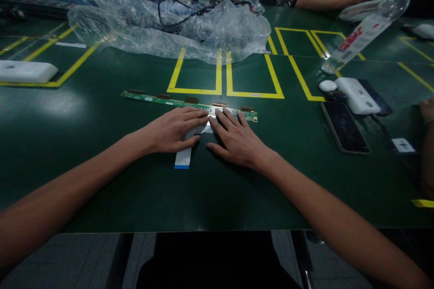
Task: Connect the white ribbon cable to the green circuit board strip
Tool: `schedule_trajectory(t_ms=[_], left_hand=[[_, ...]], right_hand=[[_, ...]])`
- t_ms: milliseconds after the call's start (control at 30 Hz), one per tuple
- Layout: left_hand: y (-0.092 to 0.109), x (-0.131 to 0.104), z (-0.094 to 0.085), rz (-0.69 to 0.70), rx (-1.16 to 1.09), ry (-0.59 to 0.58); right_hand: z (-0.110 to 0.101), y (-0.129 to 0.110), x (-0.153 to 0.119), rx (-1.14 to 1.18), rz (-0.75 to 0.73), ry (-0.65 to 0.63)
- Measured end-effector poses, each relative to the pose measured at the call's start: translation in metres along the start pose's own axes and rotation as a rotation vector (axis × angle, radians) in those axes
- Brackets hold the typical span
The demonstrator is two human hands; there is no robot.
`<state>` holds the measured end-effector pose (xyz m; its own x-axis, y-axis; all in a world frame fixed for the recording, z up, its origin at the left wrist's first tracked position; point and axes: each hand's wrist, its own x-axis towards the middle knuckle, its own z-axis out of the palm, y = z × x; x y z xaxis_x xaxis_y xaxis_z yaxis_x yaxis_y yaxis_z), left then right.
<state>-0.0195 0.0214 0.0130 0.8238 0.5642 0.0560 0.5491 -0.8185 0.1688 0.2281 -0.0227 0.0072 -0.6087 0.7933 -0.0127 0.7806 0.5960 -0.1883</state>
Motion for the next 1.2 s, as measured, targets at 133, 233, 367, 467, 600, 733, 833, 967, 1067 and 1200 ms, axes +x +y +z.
schedule_trajectory(t_ms=[133,233,367,467,600,733,833,967,1067,1200], left_hand=[[0.001,0.000,0.000,0.006,0.023,0.005],[0.003,0.001,0.000,0.008,0.068,0.010],[0.003,0.003,0.001,-0.028,0.085,0.018],[-0.009,0.004,0.000,-0.100,0.117,0.021],[-0.047,-0.005,-0.007,-0.272,0.202,0.034],[-0.100,-0.029,-0.019,-0.539,0.264,0.023],[-0.139,-0.055,-0.029,-0.771,0.282,-0.006],[-0.175,-0.087,-0.034,-0.950,0.273,0.000],[-0.187,-0.100,-0.033,-0.983,0.252,0.034],[-0.190,-0.103,-0.031,-0.992,0.199,0.059]], right_hand=[[-0.001,0.000,0.000,-0.002,0.001,-0.004],[-0.001,0.001,0.001,-0.001,0.000,-0.005],[0.000,0.003,0.001,0.024,-0.006,0.018],[-0.001,0.004,0.000,0.032,-0.007,0.041],[-0.001,0.004,-0.001,0.041,-0.006,0.045],[0.000,0.005,-0.002,0.059,-0.022,0.047],[-0.001,0.006,-0.002,0.053,-0.023,0.036],[-0.003,0.006,-0.004,0.052,-0.026,0.027],[-0.003,0.006,-0.004,0.054,-0.032,0.029],[-0.002,0.006,-0.004,0.064,-0.030,0.040]])
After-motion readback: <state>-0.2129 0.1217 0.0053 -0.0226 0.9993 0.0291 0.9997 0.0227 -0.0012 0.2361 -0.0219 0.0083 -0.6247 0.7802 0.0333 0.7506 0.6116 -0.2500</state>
